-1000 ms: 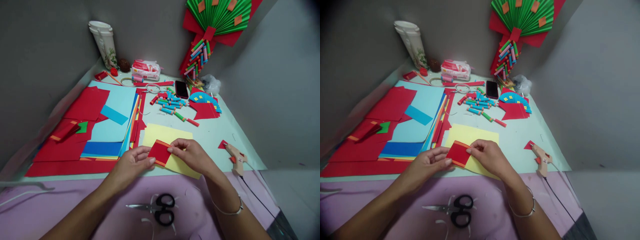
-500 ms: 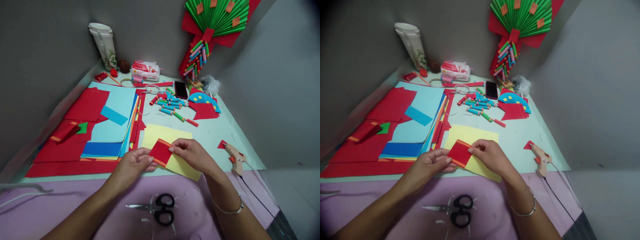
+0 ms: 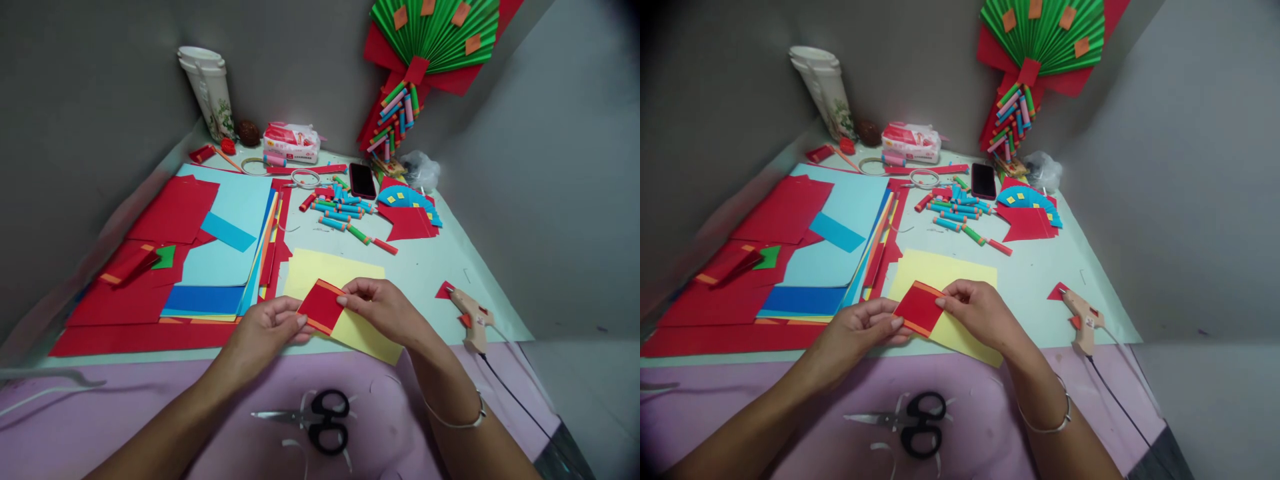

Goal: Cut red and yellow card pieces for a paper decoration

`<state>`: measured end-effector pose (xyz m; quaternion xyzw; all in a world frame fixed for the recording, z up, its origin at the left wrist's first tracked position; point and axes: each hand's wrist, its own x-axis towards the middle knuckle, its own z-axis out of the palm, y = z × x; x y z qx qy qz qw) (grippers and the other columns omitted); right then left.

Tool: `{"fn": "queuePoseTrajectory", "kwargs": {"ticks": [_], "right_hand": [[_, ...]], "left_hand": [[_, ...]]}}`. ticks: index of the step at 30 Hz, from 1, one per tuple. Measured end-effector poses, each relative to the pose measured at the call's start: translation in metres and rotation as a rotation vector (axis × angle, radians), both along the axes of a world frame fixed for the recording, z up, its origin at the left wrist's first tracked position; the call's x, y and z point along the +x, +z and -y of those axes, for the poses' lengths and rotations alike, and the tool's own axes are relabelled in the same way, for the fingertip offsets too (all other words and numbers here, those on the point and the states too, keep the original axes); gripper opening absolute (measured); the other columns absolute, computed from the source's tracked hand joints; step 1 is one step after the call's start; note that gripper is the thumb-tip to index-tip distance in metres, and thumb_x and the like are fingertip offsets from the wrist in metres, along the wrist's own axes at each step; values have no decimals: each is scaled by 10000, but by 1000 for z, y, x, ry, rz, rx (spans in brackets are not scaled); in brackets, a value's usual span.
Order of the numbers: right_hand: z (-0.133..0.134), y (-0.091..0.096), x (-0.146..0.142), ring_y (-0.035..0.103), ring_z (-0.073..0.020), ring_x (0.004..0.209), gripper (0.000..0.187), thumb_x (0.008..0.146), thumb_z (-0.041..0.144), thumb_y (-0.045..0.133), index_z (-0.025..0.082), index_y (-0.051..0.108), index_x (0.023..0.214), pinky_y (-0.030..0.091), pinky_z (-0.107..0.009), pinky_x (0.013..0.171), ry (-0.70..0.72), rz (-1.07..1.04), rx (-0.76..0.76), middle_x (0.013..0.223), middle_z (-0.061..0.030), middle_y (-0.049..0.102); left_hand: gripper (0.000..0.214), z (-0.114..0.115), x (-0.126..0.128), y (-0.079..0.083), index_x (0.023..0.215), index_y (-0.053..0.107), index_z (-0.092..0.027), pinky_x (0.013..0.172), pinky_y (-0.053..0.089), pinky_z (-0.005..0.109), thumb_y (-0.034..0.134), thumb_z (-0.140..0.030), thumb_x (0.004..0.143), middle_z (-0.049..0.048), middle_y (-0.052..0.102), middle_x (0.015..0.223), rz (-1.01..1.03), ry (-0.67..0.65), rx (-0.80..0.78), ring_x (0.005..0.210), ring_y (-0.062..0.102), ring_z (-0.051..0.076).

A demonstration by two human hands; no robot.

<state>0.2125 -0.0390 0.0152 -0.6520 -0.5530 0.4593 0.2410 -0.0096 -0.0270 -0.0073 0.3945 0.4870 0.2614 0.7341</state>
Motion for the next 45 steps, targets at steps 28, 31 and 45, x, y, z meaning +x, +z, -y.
{"fn": "queuePoseTrajectory", "kwargs": {"ticks": [28,31,45], "right_hand": [[-10,11,-24,567,-120,655,107,863,265,648,197,717,818,377,-219,557,260,133,70,711,17,673],[-10,7,-24,587,-136,680,109,881,265,634,204,709,831,404,-239,596,288,181,130,741,9,686],[109,-33,-46,541,-209,718,94,876,259,671,211,594,852,397,-323,599,842,581,489,823,-13,642]], "left_hand": [[357,-2,-6,3,1127,722,-228,865,502,328,629,-442,857,39,776,1004,27,-202,127,913,704,247],[370,-3,-5,2,1127,722,-215,869,497,342,634,-442,849,46,776,1001,15,-189,136,914,702,258],[474,-9,-9,-10,1102,711,-200,770,538,341,681,-550,784,67,780,950,-1,84,81,818,714,257]]}}
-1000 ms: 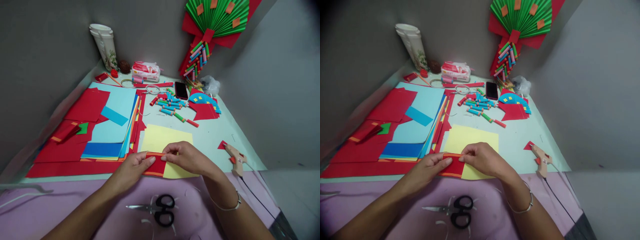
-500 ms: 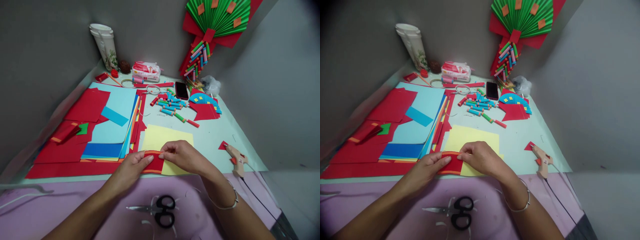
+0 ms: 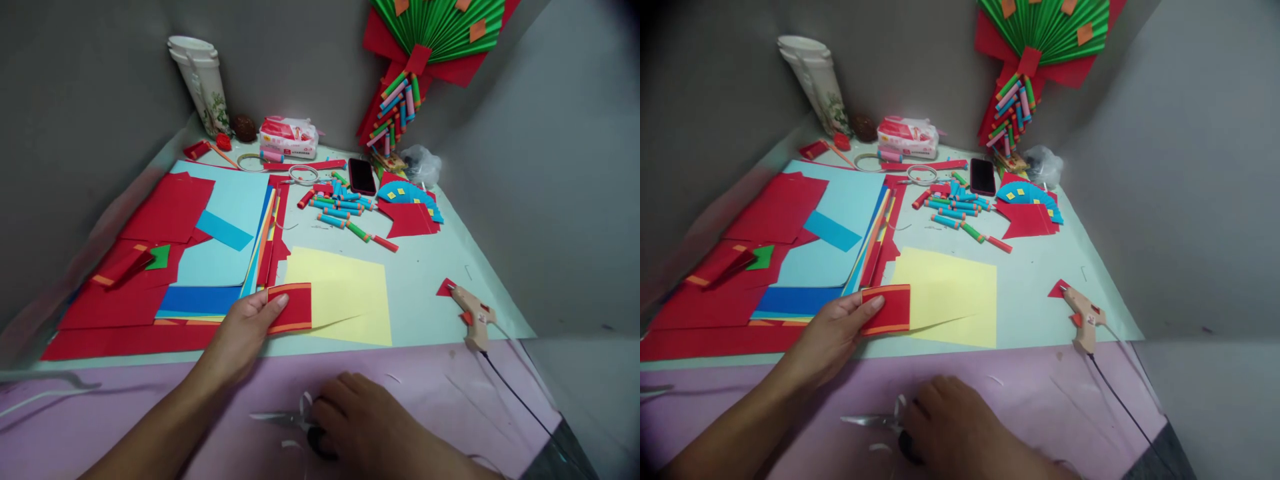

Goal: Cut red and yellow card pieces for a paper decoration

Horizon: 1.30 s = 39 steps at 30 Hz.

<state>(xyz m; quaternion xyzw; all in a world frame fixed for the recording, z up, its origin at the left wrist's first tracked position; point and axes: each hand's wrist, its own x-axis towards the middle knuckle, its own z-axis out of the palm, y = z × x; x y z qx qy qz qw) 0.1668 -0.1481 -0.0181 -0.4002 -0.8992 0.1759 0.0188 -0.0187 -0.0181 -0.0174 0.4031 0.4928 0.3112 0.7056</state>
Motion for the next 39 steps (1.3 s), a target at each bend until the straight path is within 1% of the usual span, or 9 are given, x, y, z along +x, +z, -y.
{"fn": "queuePoseTrajectory", "kwargs": {"ticks": [8,12,14,18,21,23,27,32,39], "right_hand": [[14,-13,-11,596,-215,709,203,885,231,650,146,598,1062,429,-312,580,-59,62,-21,846,-59,668],[16,-8,-7,630,-240,745,343,852,209,650,144,584,1183,450,-306,570,-109,88,-152,912,-84,684],[16,-1,-1,644,-250,804,399,835,191,630,182,580,1231,476,-309,618,-210,17,-271,1000,-96,685],[16,10,10,634,-206,899,523,758,129,602,275,590,1260,492,-294,754,-578,-481,-559,1090,-55,660],[18,5,9,616,-153,797,385,704,127,624,239,657,1071,472,-240,674,-882,-1005,-812,886,-10,646],[19,1,5,601,-130,738,316,687,157,680,218,655,996,449,-220,631,-984,-1220,-990,819,8,629],[17,0,-1,586,-121,683,348,693,270,765,190,627,1002,427,-227,608,-1005,-1305,-1179,831,-16,655],[13,1,-6,562,-139,697,491,741,397,773,195,533,1120,407,-240,597,-960,-1306,-1118,802,-14,632],[5,1,-15,486,-117,715,435,752,306,732,175,539,1119,369,-246,642,-926,-1257,-1100,810,9,571]], "left_hand": [[397,-2,2,3,1068,715,-211,827,546,343,678,-508,808,66,768,1025,70,13,-30,936,709,257],[340,-3,3,5,1057,723,-208,886,537,352,698,-443,812,60,774,979,149,60,-56,981,699,253],[312,-4,4,7,1048,728,-204,889,543,355,708,-406,811,61,776,959,186,82,-82,989,697,257],[262,-4,4,11,971,754,-200,835,571,336,776,-333,747,60,783,888,181,162,-106,942,713,264],[231,-4,4,13,943,764,-211,784,580,288,781,-323,742,53,785,871,164,190,-121,917,721,243],[231,-4,4,14,963,763,-217,776,582,280,768,-323,758,52,786,890,173,186,-127,919,721,237],[276,-4,6,13,1008,757,-211,776,585,303,769,-320,755,60,787,899,192,172,-127,917,723,253],[286,-3,8,13,973,764,-213,776,583,299,803,-326,713,57,787,913,194,184,-134,940,719,262],[287,-2,9,14,976,760,-228,801,578,323,807,-323,710,46,786,911,213,185,-126,965,711,272]]}}
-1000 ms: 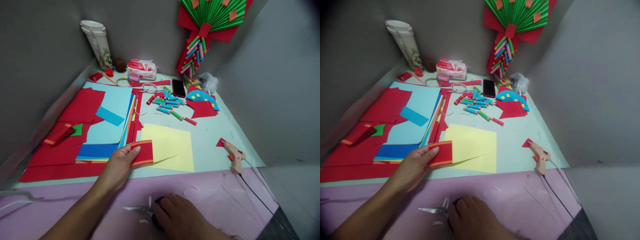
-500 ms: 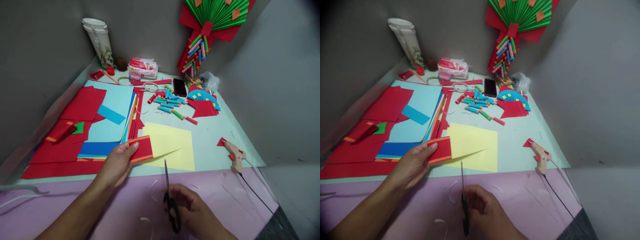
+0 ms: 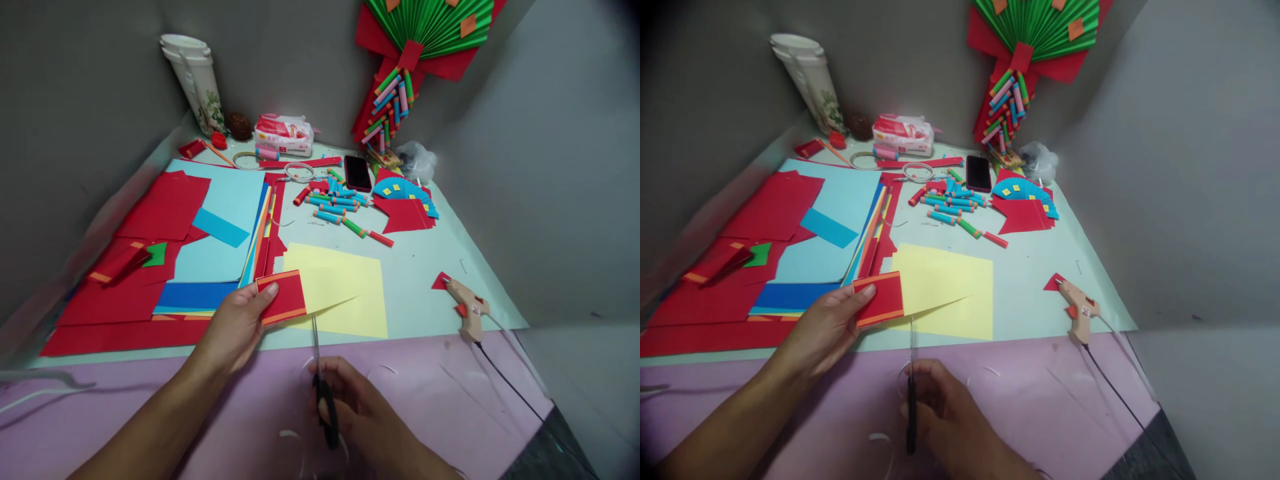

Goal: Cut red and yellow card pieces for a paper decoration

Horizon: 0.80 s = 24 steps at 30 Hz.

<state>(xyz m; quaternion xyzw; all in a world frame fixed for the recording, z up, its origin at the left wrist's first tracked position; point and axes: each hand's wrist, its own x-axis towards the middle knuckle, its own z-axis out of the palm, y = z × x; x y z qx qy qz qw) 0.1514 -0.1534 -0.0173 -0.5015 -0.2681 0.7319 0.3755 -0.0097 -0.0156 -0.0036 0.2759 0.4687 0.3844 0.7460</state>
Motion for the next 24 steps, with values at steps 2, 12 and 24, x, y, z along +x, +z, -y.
{"fn": "queuePoseTrajectory", "kwargs": {"ticks": [2,12,24], "right_hand": [[-4,1,-1,496,-125,727,436,752,306,726,170,533,1118,369,-254,651,11,7,6,817,3,578],[-11,-1,-3,519,-118,727,390,789,280,721,171,556,1125,401,-249,652,-8,19,35,818,8,593],[-18,-1,-4,499,-105,654,359,782,263,704,182,555,1099,389,-234,586,-10,65,77,758,28,582]], "left_hand": [[281,0,0,0,987,758,-228,813,574,341,795,-319,725,49,786,896,8,-8,5,969,709,279],[321,2,-1,-5,1066,732,-207,845,550,348,723,-384,798,54,784,891,-1,-46,19,947,711,263],[324,3,-1,-4,1077,724,-196,821,559,319,717,-370,804,61,779,987,7,-40,-4,955,714,251]]}}
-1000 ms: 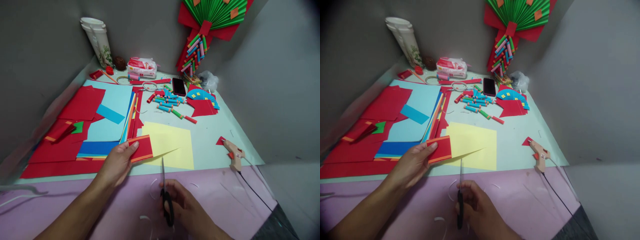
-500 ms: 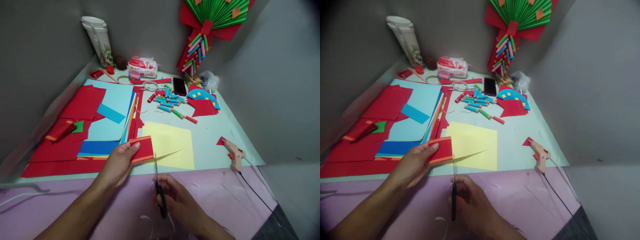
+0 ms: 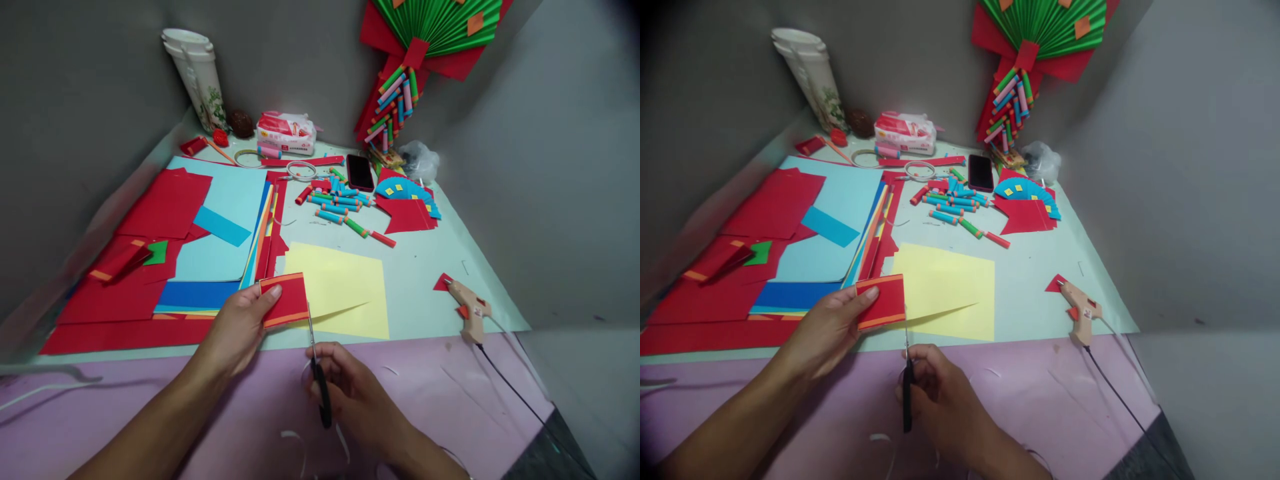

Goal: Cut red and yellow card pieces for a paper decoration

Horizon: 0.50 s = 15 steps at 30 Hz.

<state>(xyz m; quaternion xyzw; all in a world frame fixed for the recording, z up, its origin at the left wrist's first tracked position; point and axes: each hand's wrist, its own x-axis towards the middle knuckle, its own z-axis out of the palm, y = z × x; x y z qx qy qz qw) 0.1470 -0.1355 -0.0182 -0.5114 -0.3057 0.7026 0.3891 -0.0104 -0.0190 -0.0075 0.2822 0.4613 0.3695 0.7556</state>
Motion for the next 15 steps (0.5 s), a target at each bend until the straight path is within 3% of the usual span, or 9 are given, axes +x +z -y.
{"fn": "queuePoseTrajectory", "kwargs": {"ticks": [15], "right_hand": [[0,-5,-1,470,-103,615,361,774,278,718,187,569,1090,369,-237,560,-25,25,5,728,33,565]], "left_hand": [[300,1,1,4,1027,734,-185,823,558,350,737,-356,780,64,784,922,2,1,11,927,721,272]]}}
